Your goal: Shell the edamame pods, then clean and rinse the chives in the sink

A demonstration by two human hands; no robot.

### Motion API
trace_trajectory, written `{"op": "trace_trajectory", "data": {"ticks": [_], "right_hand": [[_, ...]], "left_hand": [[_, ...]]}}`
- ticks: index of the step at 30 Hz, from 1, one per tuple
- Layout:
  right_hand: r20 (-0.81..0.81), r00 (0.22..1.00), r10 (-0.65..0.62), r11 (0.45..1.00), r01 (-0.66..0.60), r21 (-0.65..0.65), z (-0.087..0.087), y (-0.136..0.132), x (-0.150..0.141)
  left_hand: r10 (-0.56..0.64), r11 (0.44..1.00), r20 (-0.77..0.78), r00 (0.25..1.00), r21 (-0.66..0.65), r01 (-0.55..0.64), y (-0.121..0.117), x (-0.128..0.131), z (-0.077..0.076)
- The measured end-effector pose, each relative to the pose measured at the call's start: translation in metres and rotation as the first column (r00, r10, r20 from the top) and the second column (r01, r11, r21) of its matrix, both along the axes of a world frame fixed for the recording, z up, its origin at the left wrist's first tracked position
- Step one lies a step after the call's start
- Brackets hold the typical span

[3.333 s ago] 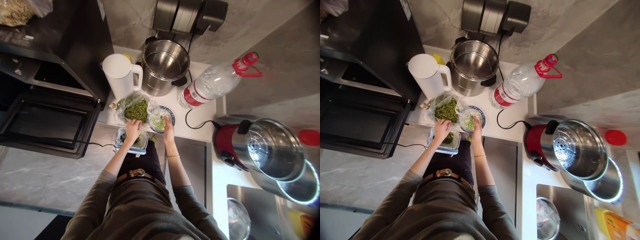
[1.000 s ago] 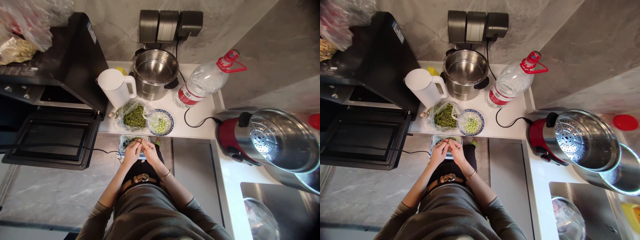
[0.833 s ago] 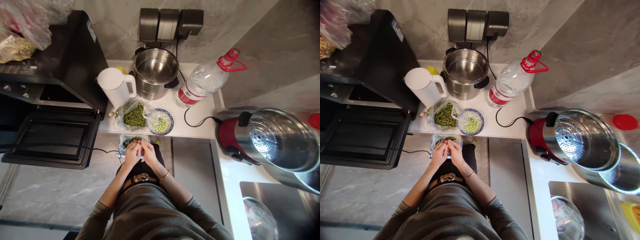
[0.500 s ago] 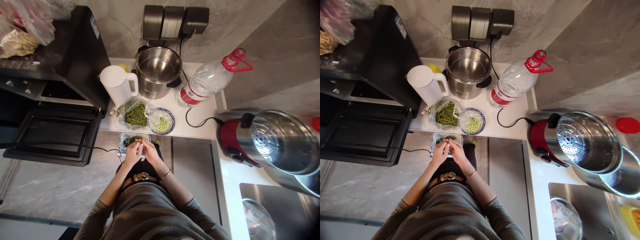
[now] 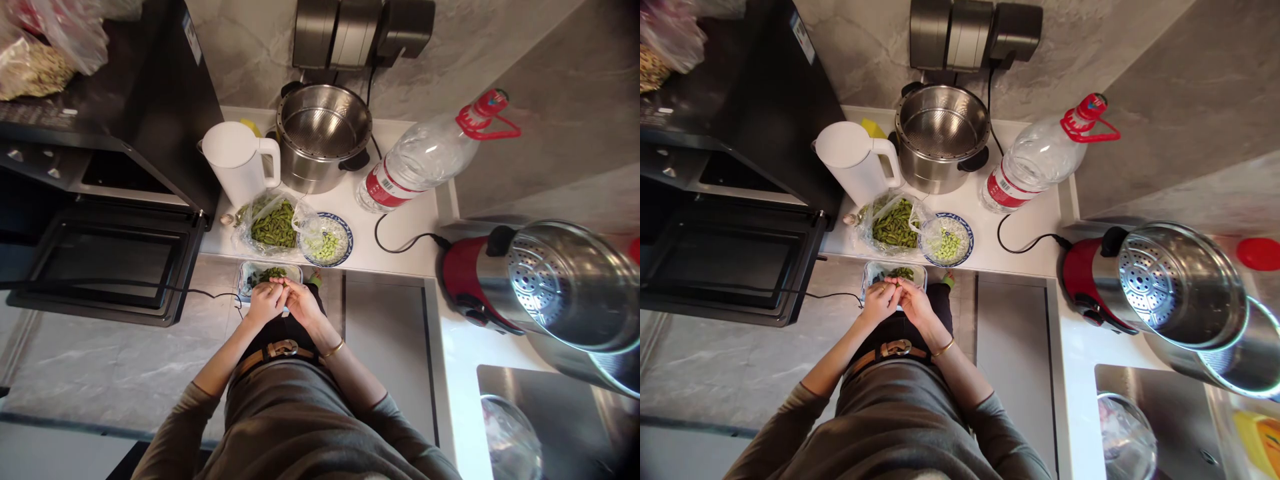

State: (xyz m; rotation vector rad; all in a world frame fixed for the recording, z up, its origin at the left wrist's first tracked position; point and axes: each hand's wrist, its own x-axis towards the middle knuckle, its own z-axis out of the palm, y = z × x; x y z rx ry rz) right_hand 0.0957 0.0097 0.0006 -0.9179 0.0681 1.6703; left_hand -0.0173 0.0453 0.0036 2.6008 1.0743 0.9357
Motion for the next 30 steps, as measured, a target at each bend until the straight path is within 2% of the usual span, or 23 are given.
{"op": "trace_trajectory", "data": {"ticks": [2, 5, 9, 12, 14, 18, 22, 30], "right_hand": [[0.027, 0.999, 0.020, 0.999, -0.021, 0.025, 0.002, 0.001, -0.001], [0.049, 0.998, 0.025, 0.999, -0.028, 0.046, 0.008, 0.002, -0.002], [0.086, 0.996, 0.027, 0.999, -0.031, 0.043, 0.018, 0.002, -0.006], [0.169, 0.985, 0.043, 0.997, -0.054, 0.063, 0.029, 0.003, -0.008], [0.207, 0.977, 0.052, 0.993, -0.072, 0.090, 0.037, 0.004, -0.008], [0.217, 0.975, 0.052, 0.988, -0.082, 0.132, 0.048, 0.005, -0.006], [0.243, 0.969, 0.037, 0.993, -0.063, 0.102, 0.046, 0.003, -0.002], [0.253, 0.967, -0.012, 0.998, -0.005, 0.069, 0.044, -0.001, -0.001]], "left_hand": [[-0.010, 1.000, 0.059, 0.998, -0.012, 0.011, 0.000, -0.002, -0.001], [0.018, 0.995, 0.176, 0.984, -0.104, 0.001, -0.004, 0.000, 0.002], [0.152, 0.950, 0.321, 0.935, -0.308, -0.048, -0.013, 0.005, 0.007], [0.244, 0.902, 0.363, 0.899, -0.426, -0.073, -0.017, 0.005, 0.008], [0.245, 0.903, 0.365, 0.898, -0.424, -0.074, -0.016, 0.004, 0.007], [0.176, 0.939, 0.305, 0.936, -0.337, -0.067, -0.010, -0.003, 0.005], [0.117, 0.953, 0.208, 0.971, -0.298, -0.051, -0.003, -0.008, 0.006], [0.058, 0.957, 0.114, 0.992, -0.288, -0.023, -0.001, -0.009, 0.007]]}}
